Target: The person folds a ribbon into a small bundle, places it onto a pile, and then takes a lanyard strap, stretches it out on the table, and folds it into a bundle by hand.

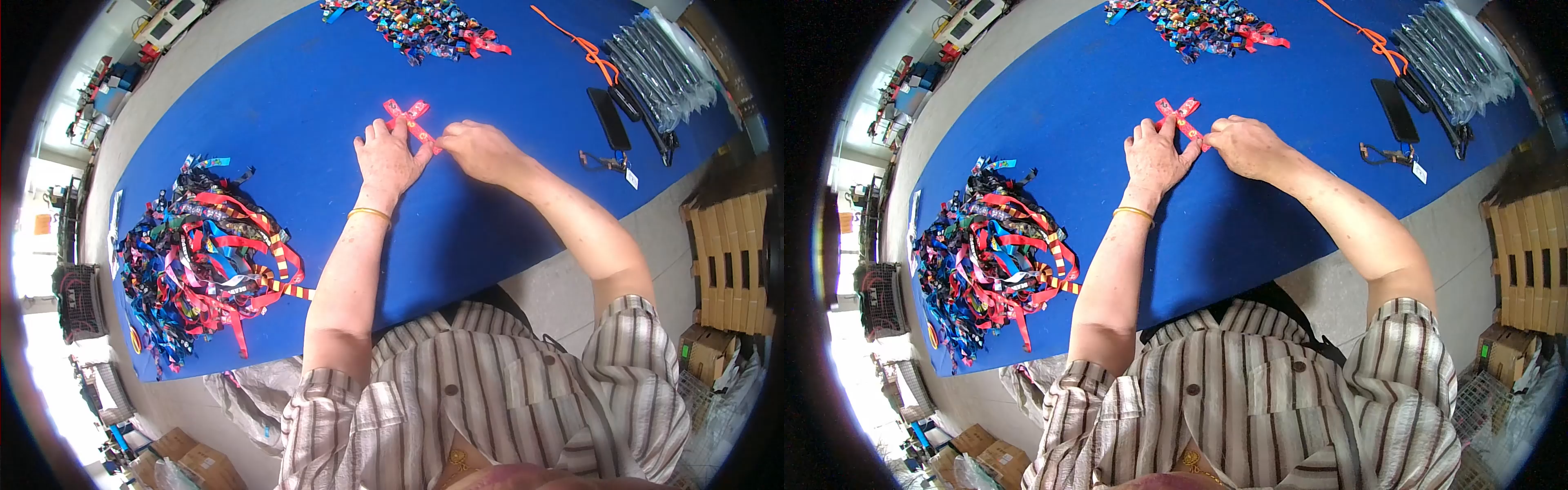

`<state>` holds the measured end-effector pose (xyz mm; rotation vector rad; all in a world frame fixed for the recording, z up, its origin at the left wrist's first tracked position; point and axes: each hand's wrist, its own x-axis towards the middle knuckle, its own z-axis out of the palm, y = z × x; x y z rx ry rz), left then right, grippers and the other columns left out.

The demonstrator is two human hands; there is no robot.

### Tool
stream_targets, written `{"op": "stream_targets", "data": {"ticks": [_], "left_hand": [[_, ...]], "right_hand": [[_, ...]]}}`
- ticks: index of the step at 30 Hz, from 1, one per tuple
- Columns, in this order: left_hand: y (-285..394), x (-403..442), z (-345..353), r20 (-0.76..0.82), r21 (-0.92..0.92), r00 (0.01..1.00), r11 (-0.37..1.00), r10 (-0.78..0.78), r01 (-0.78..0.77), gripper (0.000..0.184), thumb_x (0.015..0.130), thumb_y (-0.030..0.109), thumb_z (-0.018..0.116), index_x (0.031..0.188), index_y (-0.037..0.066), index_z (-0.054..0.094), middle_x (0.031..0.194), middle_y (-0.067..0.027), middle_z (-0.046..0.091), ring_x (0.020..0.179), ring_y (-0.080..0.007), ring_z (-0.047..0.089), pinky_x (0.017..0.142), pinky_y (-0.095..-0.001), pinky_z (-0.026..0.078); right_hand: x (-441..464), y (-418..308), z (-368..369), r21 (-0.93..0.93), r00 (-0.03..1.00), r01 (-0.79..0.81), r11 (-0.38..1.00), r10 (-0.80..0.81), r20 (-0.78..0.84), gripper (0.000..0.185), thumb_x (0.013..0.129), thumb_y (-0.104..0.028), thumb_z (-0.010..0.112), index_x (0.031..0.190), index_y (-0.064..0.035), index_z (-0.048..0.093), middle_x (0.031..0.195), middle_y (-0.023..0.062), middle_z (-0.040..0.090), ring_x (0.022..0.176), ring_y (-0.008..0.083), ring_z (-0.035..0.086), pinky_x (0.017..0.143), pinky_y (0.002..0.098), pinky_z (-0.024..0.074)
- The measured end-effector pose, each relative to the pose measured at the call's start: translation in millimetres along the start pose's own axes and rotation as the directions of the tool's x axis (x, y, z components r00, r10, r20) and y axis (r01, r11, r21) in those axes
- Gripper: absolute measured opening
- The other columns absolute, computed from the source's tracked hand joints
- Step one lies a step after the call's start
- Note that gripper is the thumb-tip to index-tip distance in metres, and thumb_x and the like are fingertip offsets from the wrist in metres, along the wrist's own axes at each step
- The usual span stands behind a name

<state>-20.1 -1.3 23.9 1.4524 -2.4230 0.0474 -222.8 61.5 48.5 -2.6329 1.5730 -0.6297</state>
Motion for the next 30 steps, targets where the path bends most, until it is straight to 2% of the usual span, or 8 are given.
{"op": "stream_targets", "data": {"ticks": [6, 9, 12, 15, 21, 24, 27, 30], "left_hand": [[2.6, 2.4, -2.3, 0.000, 0.008, 1.000, 1.000, 0.008, -0.008, 0.077, 0.089, 0.066, 0.067, 0.143, 0.011, 0.062, 0.118, -0.0165, 0.060, 0.116, -0.0328, 0.060, 0.098, -0.0515, 0.049], [0.7, 1.6, -1.8, -0.001, 0.012, 1.000, 1.000, -0.002, 0.002, 0.077, 0.089, 0.065, 0.067, 0.143, 0.011, 0.062, 0.118, -0.0164, 0.060, 0.116, -0.0325, 0.060, 0.098, -0.0517, 0.049], [1.7, 0.1, 1.8, -0.007, 0.001, 1.000, 1.000, 0.008, -0.008, 0.076, 0.089, 0.064, 0.068, 0.142, 0.011, 0.063, 0.118, -0.0164, 0.060, 0.115, -0.0323, 0.061, 0.098, -0.0520, 0.049], [-0.8, 0.2, 1.1, -0.026, -0.010, 1.000, 1.000, 0.009, -0.010, 0.075, 0.089, 0.063, 0.068, 0.142, 0.010, 0.063, 0.118, -0.0164, 0.060, 0.115, -0.0323, 0.061, 0.098, -0.0522, 0.049], [0.9, -0.5, -1.8, -0.015, -0.010, 1.000, 1.000, -0.005, 0.005, 0.074, 0.089, 0.062, 0.068, 0.141, 0.010, 0.063, 0.117, -0.0165, 0.060, 0.114, -0.0322, 0.061, 0.098, -0.0519, 0.049], [2.7, -0.5, -3.4, 0.021, -0.061, 1.000, 0.998, -0.014, 0.016, 0.074, 0.089, 0.059, 0.068, 0.141, 0.008, 0.062, 0.119, -0.0172, 0.060, 0.118, -0.0333, 0.059, 0.103, -0.0567, 0.046], [0.8, 0.0, -2.7, 0.005, -0.082, 1.000, 0.997, -0.013, 0.014, 0.073, 0.088, 0.057, 0.068, 0.142, 0.007, 0.061, 0.120, -0.0174, 0.061, 0.120, -0.0341, 0.058, 0.105, -0.0594, 0.044], [0.6, -0.2, 4.9, -0.057, -0.037, 0.998, 0.999, 0.014, -0.016, 0.072, 0.088, 0.058, 0.069, 0.140, 0.009, 0.063, 0.116, -0.0160, 0.060, 0.113, -0.0323, 0.060, 0.099, -0.0541, 0.047]], "right_hand": [[-3.3, 1.5, 2.3, -0.015, 1.000, 0.012, 1.000, -0.012, 0.008, 0.015, 0.092, -0.009, 0.062, 0.099, -0.0060, 0.075, 0.093, 0.0122, 0.069, 0.093, 0.0329, 0.069, 0.081, 0.0453, 0.0572], [-2.7, 0.9, -0.2, 0.008, 0.999, -0.003, 1.000, 0.002, 0.037, 0.021, 0.090, -0.005, 0.062, 0.108, -0.0039, 0.074, 0.102, 0.0131, 0.071, 0.097, 0.0351, 0.069, 0.082, 0.0466, 0.0567], [-2.7, 0.7, 0.5, 0.013, 1.000, 0.009, 1.000, -0.009, 0.001, 0.022, 0.090, -0.005, 0.063, 0.109, -0.0041, 0.074, 0.102, 0.0126, 0.071, 0.096, 0.0350, 0.069, 0.082, 0.0460, 0.0570], [-2.4, -4.8, 1.3, -0.040, 1.000, 0.003, 0.999, -0.004, -0.015, 0.014, 0.091, -0.009, 0.064, 0.101, -0.0068, 0.074, 0.092, 0.0112, 0.068, 0.091, 0.0323, 0.069, 0.079, 0.0446, 0.0574], [-4.9, -2.7, 1.9, -0.005, 0.998, 0.044, 0.999, -0.044, -0.035, 0.013, 0.091, -0.009, 0.063, 0.099, -0.0059, 0.073, 0.093, 0.0115, 0.069, 0.093, 0.0330, 0.069, 0.079, 0.0449, 0.0572], [-2.6, -0.2, -1.2, 0.015, 1.000, -0.004, 1.000, 0.004, 0.022, 0.014, 0.091, -0.008, 0.063, 0.102, -0.0050, 0.072, 0.097, 0.0121, 0.071, 0.096, 0.0339, 0.069, 0.081, 0.0465, 0.0570], [9.1, 6.1, -5.3, 0.113, 0.988, -0.136, 0.984, 0.128, 0.084, 0.018, 0.093, -0.007, 0.060, 0.107, -0.0037, 0.071, 0.104, 0.0142, 0.072, 0.102, 0.0355, 0.069, 0.086, 0.0477, 0.0565], [30.3, 9.7, 8.3, 0.142, 0.984, -0.002, 0.990, 0.028, -0.178, 0.022, 0.094, -0.009, 0.058, 0.111, -0.0030, 0.070, 0.108, 0.0161, 0.072, 0.106, 0.0362, 0.069, 0.090, 0.0478, 0.0558]]}}
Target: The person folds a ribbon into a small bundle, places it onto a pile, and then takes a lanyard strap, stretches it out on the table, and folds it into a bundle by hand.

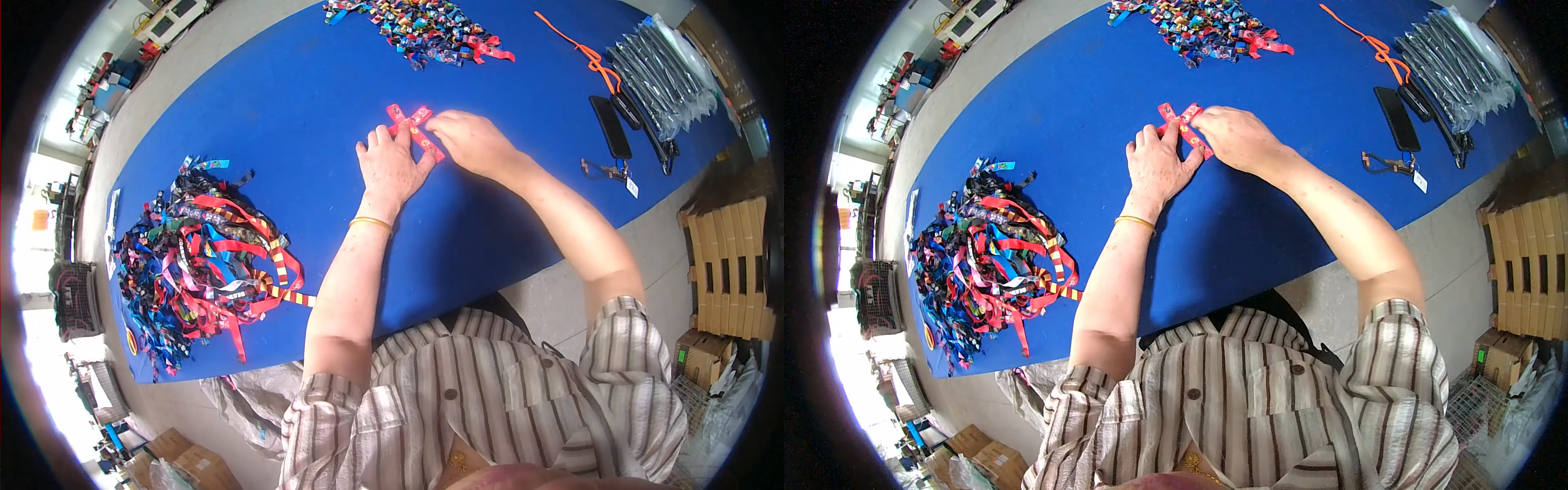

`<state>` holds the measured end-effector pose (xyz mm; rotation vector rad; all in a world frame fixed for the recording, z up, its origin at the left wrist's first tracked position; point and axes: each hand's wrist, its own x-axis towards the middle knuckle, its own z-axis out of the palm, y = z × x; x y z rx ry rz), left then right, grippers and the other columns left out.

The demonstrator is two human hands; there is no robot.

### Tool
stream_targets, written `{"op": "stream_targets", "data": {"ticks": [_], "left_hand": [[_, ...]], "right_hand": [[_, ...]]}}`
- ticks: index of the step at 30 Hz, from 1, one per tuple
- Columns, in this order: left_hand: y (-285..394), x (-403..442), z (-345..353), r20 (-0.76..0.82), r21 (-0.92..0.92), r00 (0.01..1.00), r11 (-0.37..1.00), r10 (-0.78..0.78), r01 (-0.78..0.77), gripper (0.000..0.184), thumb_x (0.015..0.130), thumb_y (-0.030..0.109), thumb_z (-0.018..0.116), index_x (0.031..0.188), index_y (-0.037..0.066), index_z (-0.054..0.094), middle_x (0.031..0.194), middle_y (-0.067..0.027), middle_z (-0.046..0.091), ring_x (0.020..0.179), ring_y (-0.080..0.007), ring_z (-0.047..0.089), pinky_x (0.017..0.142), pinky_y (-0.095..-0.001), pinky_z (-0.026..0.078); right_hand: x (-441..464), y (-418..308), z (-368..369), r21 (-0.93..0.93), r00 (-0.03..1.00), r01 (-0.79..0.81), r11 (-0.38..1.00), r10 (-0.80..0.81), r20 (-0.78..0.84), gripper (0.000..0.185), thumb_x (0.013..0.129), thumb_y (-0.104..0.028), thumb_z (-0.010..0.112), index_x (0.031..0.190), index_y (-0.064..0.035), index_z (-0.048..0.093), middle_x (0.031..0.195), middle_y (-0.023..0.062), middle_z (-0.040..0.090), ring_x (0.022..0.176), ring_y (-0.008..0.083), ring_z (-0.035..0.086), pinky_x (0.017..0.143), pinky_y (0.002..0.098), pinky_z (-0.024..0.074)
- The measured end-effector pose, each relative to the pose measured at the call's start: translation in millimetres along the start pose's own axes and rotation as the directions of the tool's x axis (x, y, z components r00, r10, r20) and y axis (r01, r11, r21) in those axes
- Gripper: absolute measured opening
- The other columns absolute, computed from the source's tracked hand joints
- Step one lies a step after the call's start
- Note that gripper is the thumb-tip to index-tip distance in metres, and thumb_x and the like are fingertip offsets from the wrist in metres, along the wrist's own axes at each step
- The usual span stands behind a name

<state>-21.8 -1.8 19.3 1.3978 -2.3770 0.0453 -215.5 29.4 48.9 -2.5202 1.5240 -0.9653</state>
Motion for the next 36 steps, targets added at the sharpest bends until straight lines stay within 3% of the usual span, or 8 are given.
{"op": "stream_targets", "data": {"ticks": [3, 7, 10, 14, 17, 25, 32, 36], "left_hand": [[-0.8, -1.0, -2.9, 0.006, 0.034, 1.000, 0.999, 0.015, -0.016, 0.071, 0.087, 0.059, 0.071, 0.138, 0.010, 0.063, 0.114, -0.0149, 0.060, 0.110, -0.0311, 0.061, 0.095, -0.0512, 0.048], [-2.7, -1.1, -0.5, -0.004, 0.020, 1.000, 1.000, 0.019, -0.019, 0.073, 0.086, 0.060, 0.072, 0.138, 0.010, 0.061, 0.114, -0.0143, 0.060, 0.111, -0.0308, 0.061, 0.096, -0.0520, 0.048], [-4.4, -4.0, -0.7, -0.009, 0.018, 0.999, 0.999, 0.032, -0.032, 0.075, 0.087, 0.060, 0.071, 0.141, 0.009, 0.060, 0.117, -0.0152, 0.060, 0.114, -0.0312, 0.060, 0.099, -0.0541, 0.048], [-6.6, -8.4, -1.5, -0.025, 0.013, 0.999, 0.999, 0.041, -0.041, 0.075, 0.089, 0.059, 0.070, 0.144, 0.009, 0.058, 0.123, -0.0172, 0.061, 0.119, -0.0333, 0.060, 0.104, -0.0557, 0.046], [-9.2, -15.1, -15.7, 0.053, -0.034, 0.999, 0.999, -0.004, 0.006, 0.074, 0.090, 0.056, 0.071, 0.143, 0.007, 0.058, 0.126, -0.0179, 0.061, 0.123, -0.0342, 0.059, 0.106, -0.0549, 0.045], [-25.8, -24.8, -16.8, -0.005, -0.012, 1.000, 1.000, 0.023, -0.023, 0.074, 0.089, 0.053, 0.073, 0.134, -0.005, 0.059, 0.122, -0.0189, 0.064, 0.120, -0.0343, 0.061, 0.106, -0.0519, 0.044], [-25.6, -14.6, -31.6, 0.113, 0.001, 0.994, 1.000, 0.004, -0.004, 0.066, 0.089, 0.051, 0.072, 0.127, -0.003, 0.063, 0.116, -0.0170, 0.067, 0.117, -0.0338, 0.063, 0.101, -0.0488, 0.047], [-21.9, -21.7, -17.0, -0.077, 0.055, 0.995, 0.997, 0.057, -0.053, 0.058, 0.091, 0.045, 0.072, 0.126, -0.001, 0.065, 0.116, -0.0169, 0.068, 0.116, -0.0334, 0.063, 0.100, -0.0489, 0.047]], "right_hand": [[24.5, -1.6, 15.2, 0.130, 0.997, -0.034, 0.991, 0.024, 0.077, 0.026, 0.095, -0.007, 0.060, 0.117, 0.0005, 0.070, 0.112, 0.0189, 0.072, 0.109, 0.0372, 0.068, 0.093, 0.0448, 0.0557], [36.4, 12.8, 45.7, 0.089, 0.990, -0.082, 0.993, 0.071, 0.123, 0.020, 0.096, -0.013, 0.058, 0.110, -0.0032, 0.070, 0.108, 0.0159, 0.070, 0.106, 0.0361, 0.068, 0.090, 0.0471, 0.0559], [38.0, 13.2, 50.7, 0.056, 0.979, -0.160, 0.985, 0.151, 0.137, 0.018, 0.097, -0.010, 0.059, 0.109, -0.0027, 0.070, 0.107, 0.0150, 0.068, 0.105, 0.0350, 0.068, 0.089, 0.0468, 0.0563], [37.1, 8.2, 47.4, -0.009, 0.979, -0.125, 0.992, 0.125, 0.162, 0.018, 0.097, -0.007, 0.062, 0.111, -0.0024, 0.071, 0.105, 0.0149, 0.067, 0.103, 0.0346, 0.067, 0.087, 0.0459, 0.0554], [35.9, 7.5, 50.3, -0.029, 0.979, -0.123, 0.992, 0.126, 0.158, 0.019, 0.096, -0.007, 0.064, 0.113, -0.0020, 0.072, 0.102, 0.0145, 0.066, 0.099, 0.0344, 0.065, 0.082, 0.0453, 0.0534], [38.2, 0.1, 44.4, -0.043, 0.974, -0.123, 0.991, 0.129, 0.185, 0.022, 0.095, -0.005, 0.065, 0.115, -0.0019, 0.072, 0.104, 0.0151, 0.066, 0.100, 0.0341, 0.065, 0.085, 0.0447, 0.0533], [40.5, 0.0, 43.8, -0.080, 0.967, -0.122, 0.989, 0.136, 0.215, 0.022, 0.104, -0.015, 0.057, 0.113, -0.0022, 0.073, 0.107, 0.0136, 0.064, 0.102, 0.0327, 0.066, 0.088, 0.0454, 0.0550], [38.0, 1.8, 47.4, -0.098, 0.970, -0.127, 0.987, 0.145, 0.197, 0.024, 0.106, -0.016, 0.055, 0.114, -0.0012, 0.072, 0.108, 0.0150, 0.063, 0.103, 0.0334, 0.065, 0.089, 0.0465, 0.0545]]}}
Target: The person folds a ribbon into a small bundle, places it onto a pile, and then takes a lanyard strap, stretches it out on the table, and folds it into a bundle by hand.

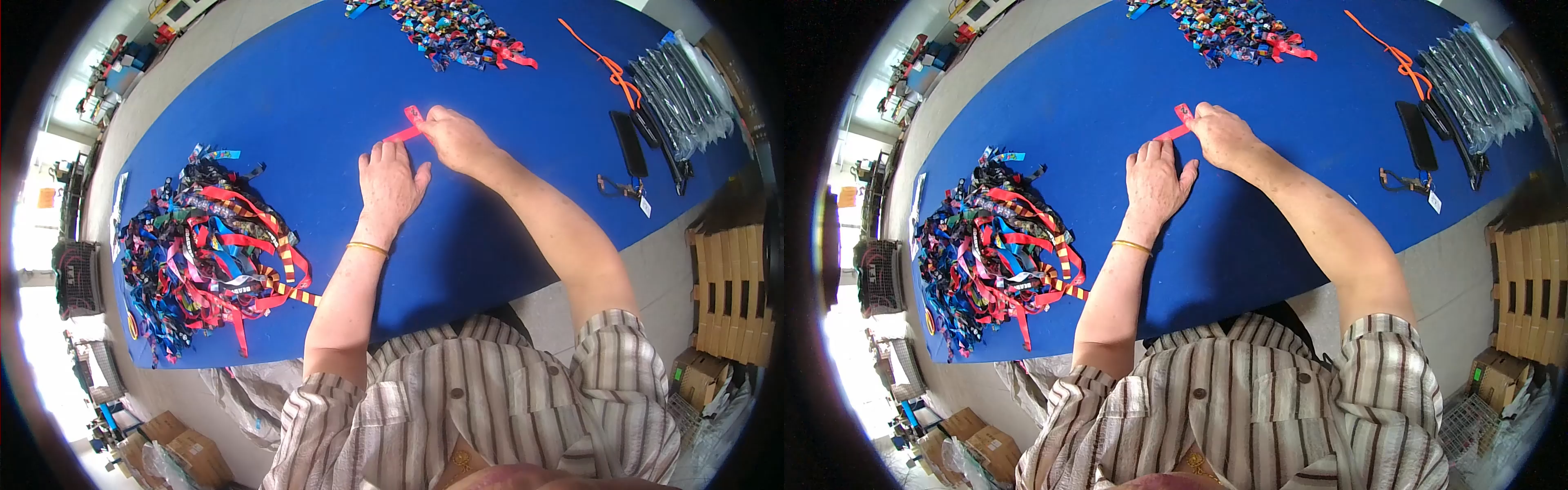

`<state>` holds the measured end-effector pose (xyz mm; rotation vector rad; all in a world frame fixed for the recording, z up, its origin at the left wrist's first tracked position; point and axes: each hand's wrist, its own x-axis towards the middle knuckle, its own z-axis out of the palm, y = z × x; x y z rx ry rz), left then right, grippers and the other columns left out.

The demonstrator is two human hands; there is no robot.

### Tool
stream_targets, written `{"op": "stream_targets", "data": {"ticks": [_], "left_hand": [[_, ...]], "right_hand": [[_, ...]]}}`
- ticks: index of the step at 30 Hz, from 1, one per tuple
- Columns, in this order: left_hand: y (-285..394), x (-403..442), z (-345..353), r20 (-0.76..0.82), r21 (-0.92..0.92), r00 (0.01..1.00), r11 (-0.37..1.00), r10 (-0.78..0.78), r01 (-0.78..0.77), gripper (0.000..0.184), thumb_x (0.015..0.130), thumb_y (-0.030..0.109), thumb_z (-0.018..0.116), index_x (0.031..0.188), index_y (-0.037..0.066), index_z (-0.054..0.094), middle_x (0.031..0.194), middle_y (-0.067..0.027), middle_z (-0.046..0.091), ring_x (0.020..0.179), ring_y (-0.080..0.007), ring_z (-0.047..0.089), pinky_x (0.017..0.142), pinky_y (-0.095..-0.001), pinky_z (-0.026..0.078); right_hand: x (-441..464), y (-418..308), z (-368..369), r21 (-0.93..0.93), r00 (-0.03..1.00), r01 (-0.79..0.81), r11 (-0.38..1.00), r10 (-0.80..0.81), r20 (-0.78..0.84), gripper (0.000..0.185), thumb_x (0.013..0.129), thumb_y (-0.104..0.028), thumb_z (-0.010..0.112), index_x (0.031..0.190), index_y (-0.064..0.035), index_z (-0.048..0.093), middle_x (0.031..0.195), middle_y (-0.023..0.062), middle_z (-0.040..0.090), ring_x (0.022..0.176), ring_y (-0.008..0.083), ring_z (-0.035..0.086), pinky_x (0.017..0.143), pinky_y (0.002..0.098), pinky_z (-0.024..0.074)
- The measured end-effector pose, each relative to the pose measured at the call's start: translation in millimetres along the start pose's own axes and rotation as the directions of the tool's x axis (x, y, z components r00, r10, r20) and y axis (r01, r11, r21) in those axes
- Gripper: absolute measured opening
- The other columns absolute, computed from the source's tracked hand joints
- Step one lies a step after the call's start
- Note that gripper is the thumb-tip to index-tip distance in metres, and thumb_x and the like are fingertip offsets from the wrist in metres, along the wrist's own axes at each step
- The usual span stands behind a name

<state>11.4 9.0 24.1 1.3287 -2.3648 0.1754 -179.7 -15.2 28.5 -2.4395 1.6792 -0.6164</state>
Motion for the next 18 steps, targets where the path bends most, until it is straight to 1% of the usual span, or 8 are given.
{"op": "stream_targets", "data": {"ticks": [3, 4, 7, 8, 9, 11, 14, 18], "left_hand": [[-2.0, 6.4, -5.1, 0.139, -0.006, 0.989, 0.999, -0.040, 0.041, 0.049, 0.093, 0.040, 0.071, 0.122, 0.001, 0.067, 0.116, -0.0158, 0.068, 0.117, -0.0335, 0.063, 0.101, -0.0500, 0.046], [0.4, 13.5, -12.6, 0.221, 0.030, 0.972, 0.997, -0.077, 0.072, 0.035, 0.094, 0.031, 0.068, 0.115, 0.003, 0.068, 0.115, -0.0148, 0.069, 0.118, -0.0330, 0.063, 0.103, -0.0509, 0.046], [3.9, 27.4, -6.6, 0.061, 0.069, 0.998, 0.998, 0.000, -0.004, 0.026, 0.092, 0.021, 0.067, 0.112, 0.004, 0.067, 0.115, -0.0143, 0.069, 0.117, -0.0330, 0.063, 0.103, -0.0511, 0.045], [8.2, 31.4, -0.2, -0.052, -0.002, 0.998, 1.000, 0.027, -0.027, 0.026, 0.089, 0.014, 0.065, 0.114, 0.005, 0.067, 0.116, -0.0144, 0.069, 0.117, -0.0324, 0.063, 0.104, -0.0501, 0.045], [12.1, 36.4, 3.5, -0.068, -0.056, 0.996, 0.996, 0.062, -0.066, 0.033, 0.089, 0.011, 0.064, 0.121, 0.004, 0.064, 0.119, -0.0148, 0.069, 0.117, -0.0324, 0.064, 0.102, -0.0486, 0.046], [21.2, 38.6, 10.9, -0.135, -0.187, 0.990, 0.980, 0.040, -0.065, 0.040, 0.089, 0.008, 0.061, 0.129, 0.003, 0.060, 0.120, -0.0156, 0.070, 0.115, -0.0326, 0.065, 0.101, -0.0472, 0.047], [24.4, 36.0, 21.4, 0.039, -0.281, 0.998, 0.958, -0.045, 0.054, 0.046, 0.090, 0.006, 0.060, 0.136, 0.002, 0.056, 0.120, -0.0166, 0.070, 0.115, -0.0330, 0.066, 0.100, -0.0469, 0.047], [16.6, 25.0, 33.4, 0.015, -0.224, 0.999, 0.973, -0.045, 0.048, 0.053, 0.089, 0.006, 0.062, 0.141, 0.001, 0.053, 0.122, -0.0175, 0.070, 0.116, -0.0326, 0.066, 0.101, -0.0464, 0.047]], "right_hand": [[-0.6, -5.5, -0.2, -0.030, 0.999, -0.031, 0.999, 0.032, 0.031, 0.022, 0.104, -0.013, 0.056, 0.114, -0.0004, 0.071, 0.110, 0.0162, 0.063, 0.106, 0.0339, 0.065, 0.091, 0.0468, 0.0548], [-0.3, -5.9, 0.5, -0.046, 0.999, -0.038, 0.998, 0.040, 0.034, 0.021, 0.103, -0.012, 0.057, 0.114, -0.0004, 0.071, 0.111, 0.0160, 0.063, 0.106, 0.0341, 0.065, 0.092, 0.0467, 0.0549], [1.2, -5.3, 0.6, -0.084, 0.999, -0.006, 0.996, 0.009, 0.034, 0.019, 0.096, -0.007, 0.062, 0.112, -0.0002, 0.070, 0.110, 0.0154, 0.063, 0.107, 0.0343, 0.064, 0.094, 0.0463, 0.0549], [1.1, -4.0, 1.5, -0.094, 1.000, 0.006, 0.996, -0.003, 0.030, 0.020, 0.093, -0.005, 0.063, 0.111, -0.0001, 0.070, 0.110, 0.0151, 0.063, 0.107, 0.0343, 0.064, 0.094, 0.0461, 0.0549], [1.9, -1.9, 4.8, -0.053, 1.000, 0.008, 0.999, -0.008, 0.001, 0.021, 0.090, -0.004, 0.064, 0.111, -0.0001, 0.070, 0.110, 0.0148, 0.063, 0.107, 0.0341, 0.064, 0.095, 0.0458, 0.0548], [3.6, 4.6, 11.7, 0.027, 0.998, 0.009, 1.000, -0.008, -0.056, 0.025, 0.085, -0.002, 0.066, 0.110, 0.0000, 0.070, 0.110, 0.0142, 0.064, 0.108, 0.0338, 0.064, 0.096, 0.0450, 0.0546], [0.3, 1.6, 1.9, 0.047, 1.000, -0.029, 0.998, 0.030, -0.009, 0.017, 0.084, -0.001, 0.068, 0.100, -0.0008, 0.072, 0.111, 0.0151, 0.065, 0.109, 0.0341, 0.065, 0.094, 0.0443, 0.0543], [0.3, 1.4, -13.6, 0.167, 0.998, -0.046, 0.985, 0.037, 0.054, 0.011, 0.087, -0.004, 0.066, 0.094, -0.0021, 0.073, 0.108, 0.0163, 0.068, 0.107, 0.0354, 0.066, 0.090, 0.0453, 0.0554]]}}
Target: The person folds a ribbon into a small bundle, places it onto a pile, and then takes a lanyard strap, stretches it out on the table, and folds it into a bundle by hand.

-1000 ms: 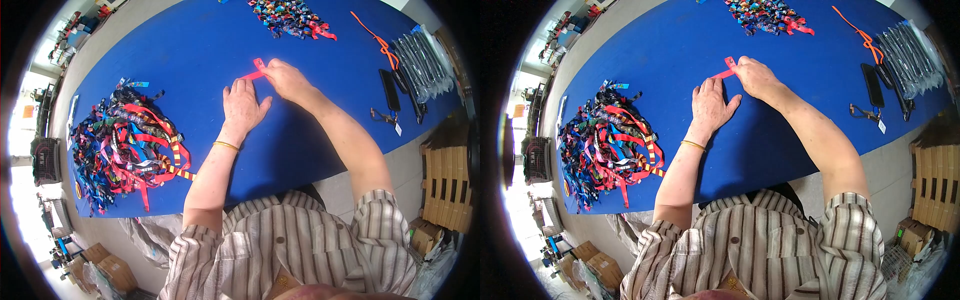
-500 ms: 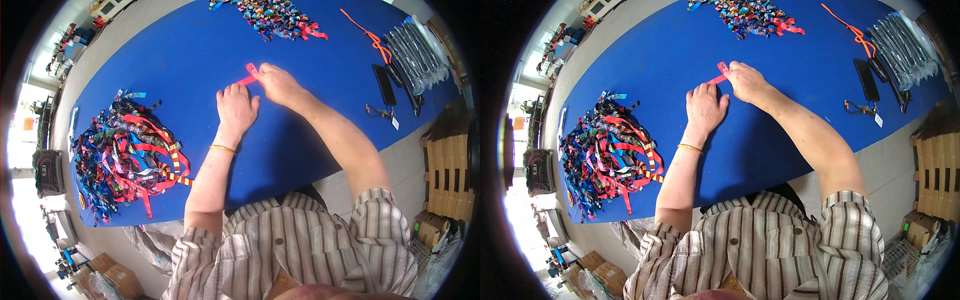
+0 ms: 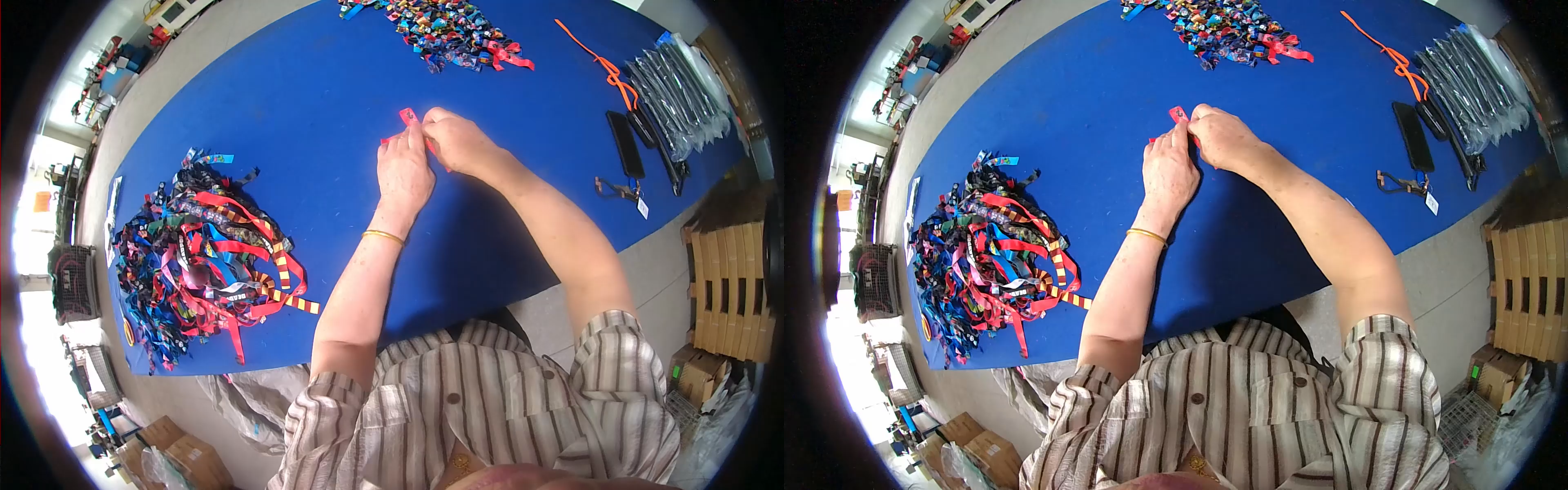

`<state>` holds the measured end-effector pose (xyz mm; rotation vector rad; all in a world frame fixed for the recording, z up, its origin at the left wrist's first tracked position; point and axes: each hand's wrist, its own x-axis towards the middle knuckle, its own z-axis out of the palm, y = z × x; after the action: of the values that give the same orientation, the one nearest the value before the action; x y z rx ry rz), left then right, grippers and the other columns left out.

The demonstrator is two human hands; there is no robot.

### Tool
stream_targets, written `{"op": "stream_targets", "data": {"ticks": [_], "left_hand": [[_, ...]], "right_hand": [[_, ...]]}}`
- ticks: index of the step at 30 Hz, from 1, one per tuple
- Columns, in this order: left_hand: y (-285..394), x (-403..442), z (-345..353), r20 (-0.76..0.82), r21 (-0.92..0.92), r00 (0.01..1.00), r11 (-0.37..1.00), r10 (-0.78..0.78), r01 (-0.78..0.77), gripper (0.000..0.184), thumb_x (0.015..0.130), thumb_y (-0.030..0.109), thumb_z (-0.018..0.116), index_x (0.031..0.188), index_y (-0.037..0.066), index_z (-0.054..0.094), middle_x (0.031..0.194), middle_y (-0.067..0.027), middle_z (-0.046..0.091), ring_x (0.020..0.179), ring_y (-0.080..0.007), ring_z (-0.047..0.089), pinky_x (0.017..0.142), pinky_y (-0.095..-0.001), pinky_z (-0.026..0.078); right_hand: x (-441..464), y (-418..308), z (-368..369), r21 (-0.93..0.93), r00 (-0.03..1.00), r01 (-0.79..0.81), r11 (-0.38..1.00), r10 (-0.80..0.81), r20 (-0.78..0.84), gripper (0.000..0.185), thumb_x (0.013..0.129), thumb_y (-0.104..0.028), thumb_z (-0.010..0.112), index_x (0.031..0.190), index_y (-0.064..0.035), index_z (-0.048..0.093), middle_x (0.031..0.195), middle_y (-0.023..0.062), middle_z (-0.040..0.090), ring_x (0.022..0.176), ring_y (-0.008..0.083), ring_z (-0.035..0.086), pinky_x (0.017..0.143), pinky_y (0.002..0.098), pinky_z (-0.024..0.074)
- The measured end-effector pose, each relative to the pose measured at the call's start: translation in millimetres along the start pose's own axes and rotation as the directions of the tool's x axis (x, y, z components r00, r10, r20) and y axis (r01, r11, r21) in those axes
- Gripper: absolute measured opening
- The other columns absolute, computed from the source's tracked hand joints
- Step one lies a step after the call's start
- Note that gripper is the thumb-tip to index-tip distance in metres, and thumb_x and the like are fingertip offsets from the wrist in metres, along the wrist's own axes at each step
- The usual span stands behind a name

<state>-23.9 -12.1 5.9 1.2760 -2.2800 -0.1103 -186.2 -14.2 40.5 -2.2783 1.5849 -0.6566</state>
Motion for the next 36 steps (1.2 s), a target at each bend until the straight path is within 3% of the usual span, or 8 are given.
{"op": "stream_targets", "data": {"ticks": [4, 8, 12, 19, 23, 24, 27, 36], "left_hand": [[3.2, -4.8, 2.5, 0.015, 0.055, 1.000, 0.998, 0.002, -0.003, 0.059, 0.087, 0.006, 0.064, 0.144, 0.000, 0.052, 0.127, -0.0172, 0.070, 0.122, -0.0316, 0.064, 0.104, -0.0461, 0.047], [1.5, -5.5, 6.4, 0.014, 0.111, 0.998, 0.992, 0.063, -0.065, 0.058, 0.084, 0.007, 0.066, 0.141, 0.000, 0.057, 0.136, -0.0150, 0.066, 0.128, -0.0291, 0.060, 0.108, -0.0450, 0.045], [2.4, -5.9, 7.9, 0.043, 0.143, 0.998, 0.988, 0.050, -0.055, 0.059, 0.083, 0.009, 0.067, 0.140, 0.000, 0.058, 0.138, -0.0130, 0.063, 0.129, -0.0277, 0.059, 0.108, -0.0445, 0.044], [-0.3, -2.4, 5.8, 0.023, 0.048, 0.999, 0.998, 0.030, -0.031, 0.050, 0.082, 0.008, 0.065, 0.131, 0.001, 0.061, 0.125, -0.0110, 0.065, 0.120, -0.0278, 0.060, 0.103, -0.0440, 0.045], [-0.9, -1.2, 1.7, 0.045, 0.013, 0.999, 1.000, 0.027, -0.028, 0.046, 0.083, 0.007, 0.063, 0.129, 0.001, 0.062, 0.122, -0.0110, 0.065, 0.118, -0.0281, 0.061, 0.102, -0.0438, 0.045], [-1.9, -0.4, 1.3, 0.050, 0.002, 0.998, 1.000, 0.028, -0.028, 0.046, 0.083, 0.006, 0.063, 0.128, 0.001, 0.062, 0.122, -0.0111, 0.065, 0.118, -0.0282, 0.061, 0.102, -0.0438, 0.045], [-6.6, -0.3, 4.2, -0.046, -0.056, 0.998, 0.997, 0.051, -0.053, 0.045, 0.083, 0.007, 0.063, 0.128, 0.001, 0.063, 0.122, -0.0112, 0.066, 0.118, -0.0292, 0.061, 0.103, -0.0446, 0.045], [-14.9, 3.1, -6.0, -0.267, -0.214, 0.958, 0.976, -0.103, 0.045, 0.050, 0.078, 0.002, 0.064, 0.128, 0.000, 0.061, 0.123, -0.0181, 0.058, 0.119, -0.0377, 0.055, 0.104, -0.0506, 0.043]], "right_hand": [[14.8, 16.8, -2.9, 0.056, 0.999, 0.046, 0.997, -0.047, 0.007, 0.022, 0.094, -0.016, 0.061, 0.103, -0.0061, 0.079, 0.107, 0.0164, 0.072, 0.101, 0.0355, 0.070, 0.088, 0.0461, 0.0563], [22.2, 18.4, -32.2, 0.015, 0.987, -0.150, 0.989, 0.151, -0.047, 0.025, 0.095, -0.020, 0.067, 0.112, -0.0058, 0.078, 0.115, 0.0161, 0.073, 0.111, 0.0321, 0.069, 0.095, 0.0400, 0.0557], [36.1, 16.3, -42.7, -0.085, 0.970, -0.223, 0.971, 0.230, 0.080, 0.033, 0.093, -0.027, 0.070, 0.118, -0.0059, 0.075, 0.119, 0.0159, 0.072, 0.111, 0.0330, 0.069, 0.095, 0.0430, 0.0553], [62.6, 16.1, -33.2, -0.198, 0.908, -0.252, 0.947, 0.302, 0.291, 0.032, 0.087, -0.039, 0.079, 0.100, -0.0098, 0.076, 0.102, 0.0137, 0.077, 0.100, 0.0328, 0.073, 0.087, 0.0454, 0.0561], [77.9, 24.1, -32.4, -0.110, 0.823, -0.381, 0.918, 0.391, 0.411, 0.026, 0.079, -0.033, 0.086, 0.085, -0.0109, 0.075, 0.087, 0.0092, 0.077, 0.086, 0.0240, 0.073, 0.076, 0.0403, 0.0557], [78.4, 22.1, -34.5, -0.091, 0.840, -0.343, 0.935, 0.348, 0.415, 0.022, 0.080, -0.027, 0.083, 0.086, -0.0083, 0.074, 0.079, 0.0053, 0.073, 0.075, 0.0154, 0.066, 0.066, 0.0361, 0.0522], [83.4, 13.8, -38.1, -0.120, 0.823, -0.338, 0.933, 0.355, 0.444, 0.020, 0.079, -0.025, 0.082, 0.086, -0.0083, 0.074, 0.079, 0.0055, 0.073, 0.075, 0.0157, 0.066, 0.067, 0.0361, 0.0522], [115.2, 12.4, -51.9, -0.165, 0.983, -0.052, 0.985, 0.079, 0.163, 0.018, 0.082, -0.023, 0.080, 0.089, -0.0076, 0.074, 0.094, 0.0116, 0.068, 0.088, 0.0301, 0.070, 0.080, 0.0418, 0.0546]]}}
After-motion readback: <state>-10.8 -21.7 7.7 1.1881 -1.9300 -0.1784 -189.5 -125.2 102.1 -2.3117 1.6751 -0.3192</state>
